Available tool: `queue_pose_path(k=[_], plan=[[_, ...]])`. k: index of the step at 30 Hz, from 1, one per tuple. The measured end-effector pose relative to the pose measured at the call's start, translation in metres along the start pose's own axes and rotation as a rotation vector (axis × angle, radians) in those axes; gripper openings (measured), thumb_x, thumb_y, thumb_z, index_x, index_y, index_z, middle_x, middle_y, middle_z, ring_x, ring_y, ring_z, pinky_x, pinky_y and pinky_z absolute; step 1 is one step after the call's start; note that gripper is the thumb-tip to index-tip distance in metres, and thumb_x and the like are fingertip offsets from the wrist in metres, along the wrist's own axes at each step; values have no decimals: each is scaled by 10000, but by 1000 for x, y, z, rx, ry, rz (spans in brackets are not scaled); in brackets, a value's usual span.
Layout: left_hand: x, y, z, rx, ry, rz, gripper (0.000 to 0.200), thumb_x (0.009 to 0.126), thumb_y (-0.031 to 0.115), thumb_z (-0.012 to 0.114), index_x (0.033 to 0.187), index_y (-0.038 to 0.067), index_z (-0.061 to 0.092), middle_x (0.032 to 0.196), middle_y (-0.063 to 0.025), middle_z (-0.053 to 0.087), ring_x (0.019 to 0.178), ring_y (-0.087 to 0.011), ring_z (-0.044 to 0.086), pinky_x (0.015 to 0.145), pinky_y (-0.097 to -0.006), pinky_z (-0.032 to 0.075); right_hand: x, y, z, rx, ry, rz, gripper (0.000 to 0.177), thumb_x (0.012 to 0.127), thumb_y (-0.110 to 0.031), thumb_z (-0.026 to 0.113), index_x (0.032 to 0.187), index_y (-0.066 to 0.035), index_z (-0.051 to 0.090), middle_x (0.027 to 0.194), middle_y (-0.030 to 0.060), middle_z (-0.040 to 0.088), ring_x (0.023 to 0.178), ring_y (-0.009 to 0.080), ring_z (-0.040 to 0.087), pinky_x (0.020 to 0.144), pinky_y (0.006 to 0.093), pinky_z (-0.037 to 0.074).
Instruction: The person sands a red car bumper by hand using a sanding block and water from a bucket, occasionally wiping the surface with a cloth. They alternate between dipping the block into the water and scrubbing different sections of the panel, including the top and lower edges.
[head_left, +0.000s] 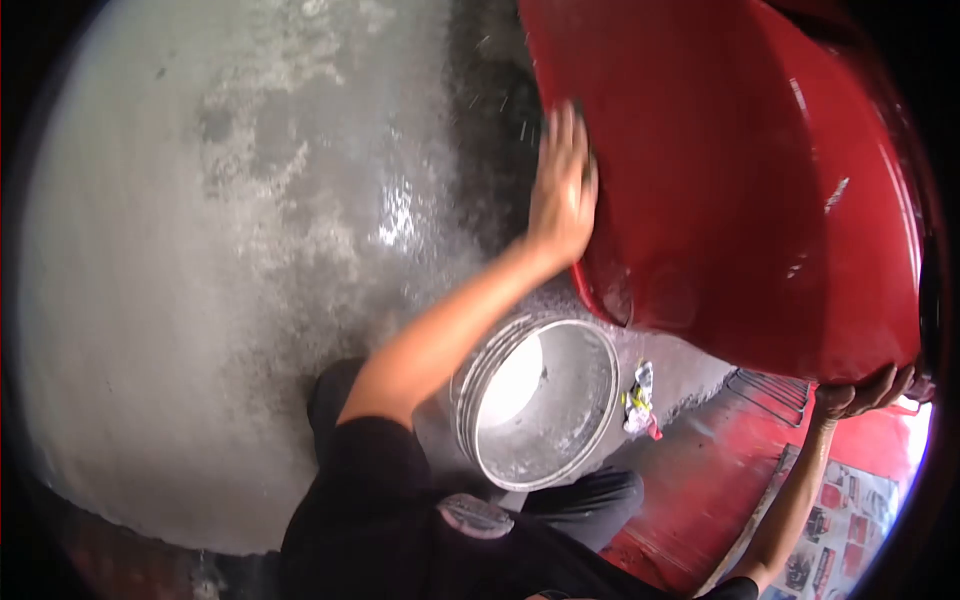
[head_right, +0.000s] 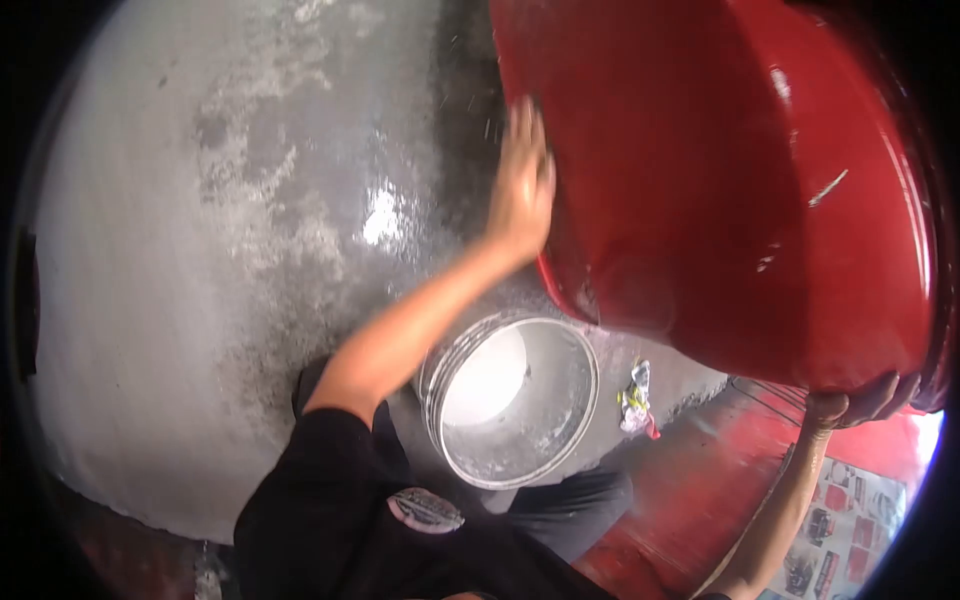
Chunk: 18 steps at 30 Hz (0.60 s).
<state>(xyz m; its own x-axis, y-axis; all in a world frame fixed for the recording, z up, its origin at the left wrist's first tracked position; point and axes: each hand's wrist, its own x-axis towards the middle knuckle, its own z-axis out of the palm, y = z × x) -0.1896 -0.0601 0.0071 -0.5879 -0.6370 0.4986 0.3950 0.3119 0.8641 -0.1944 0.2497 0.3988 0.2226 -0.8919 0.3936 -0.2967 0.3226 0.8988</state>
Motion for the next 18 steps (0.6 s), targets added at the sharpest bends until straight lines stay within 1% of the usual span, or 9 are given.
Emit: queue_pose_path(k=[2, 4, 6, 8, 10, 12, 14, 16, 18], plan=[[-11, 3, -4, -25, -66, -5, 602, 1079, 118, 524, 1628, -73, 365, 1752, -302, 210, 1639, -468, 165, 1309, -616, 193, 4, 0, 2, 140, -25, 91, 726, 1150, -542, 248, 1541, 19, 492, 1621, 286, 431, 1519, 471, 403, 1242, 644, 335], [52, -25, 9, -30, 80, -3, 594, 1094, 168, 506, 1623, -68, 375, 1743, -302, 234, 1627, -463, 218, 1313, -587, 217, 0, -1, 4, 147, -10, 117, 748, 1143, -570, 251, 1549, 9, 494, 1641, 290, 406, 1528, 473, 390, 1248, 645, 322], [169, -34, -33, -450, -216, -359, 579, 1102, 192, 485, 1607, -75, 394, 1732, -305, 258, 1602, -469, 282, 1305, -560, 267, -4, 1, 0, 150, -31, 139, 761, 1138, -580, 260, 1554, 12, 494, 1653, 288, 396, 1533, 474, 383, 1249, 646, 315], [246, -67, 20, -108, 113, -154, 655, 1172, 390, 314, 1565, -121, 432, 1646, -302, 428, 1545, -381, 425, 1308, -410, 306, -6, 8, 0, 125, -19, 134, 782, 1131, -593, 271, 1549, 28, 497, 1653, 292, 403, 1533, 475, 383, 1248, 646, 312], [221, 28, -10, -360, -81, -7, 562, 1093, 174, 490, 1599, -61, 419, 1711, -304, 308, 1566, -483, 343, 1291, -550, 311, -8, 3, -1, 123, -27, 141, 798, 1128, -603, 277, 1538, 45, 501, 1643, 299, 420, 1532, 479, 383, 1247, 647, 313], [128, 78, 2, -209, 167, 334, 569, 1062, 123, 540, 1607, -13, 445, 1703, -271, 358, 1564, -488, 353, 1281, -561, 326, -10, 6, -3, 118, -23, 162, 815, 1124, -617, 274, 1528, 52, 508, 1638, 304, 428, 1526, 486, 389, 1249, 651, 305], [42, 101, 1, -301, 37, 339, 613, 1027, 65, 584, 1622, 18, 442, 1715, -238, 360, 1587, -481, 317, 1287, -568, 310, -11, 8, -3, 88, -53, 154, 829, 1121, -631, 268, 1525, 50, 512, 1636, 305, 431, 1520, 493, 396, 1250, 655, 301], [70, 77, 4, -248, 48, 451, 660, 1001, 21, 611, 1636, 35, 432, 1731, -223, 340, 1608, -475, 275, 1287, -575, 303, -12, 12, -1, 87, -49, 147, 840, 1117, -643, 264, 1520, 49, 519, 1632, 306, 436, 1516, 496, 400, 1248, 658, 301], [152, 75, 8, -309, 213, 394, 543, 1051, 116, 551, 1588, 53, 498, 1649, -243, 459, 1507, -499, 431, 1238, -532, 387, -16, 4, 0, 78, -43, 160, 851, 1114, -654, 259, 1515, 48, 526, 1628, 308, 440, 1512, 499, 404, 1246, 662, 301]])
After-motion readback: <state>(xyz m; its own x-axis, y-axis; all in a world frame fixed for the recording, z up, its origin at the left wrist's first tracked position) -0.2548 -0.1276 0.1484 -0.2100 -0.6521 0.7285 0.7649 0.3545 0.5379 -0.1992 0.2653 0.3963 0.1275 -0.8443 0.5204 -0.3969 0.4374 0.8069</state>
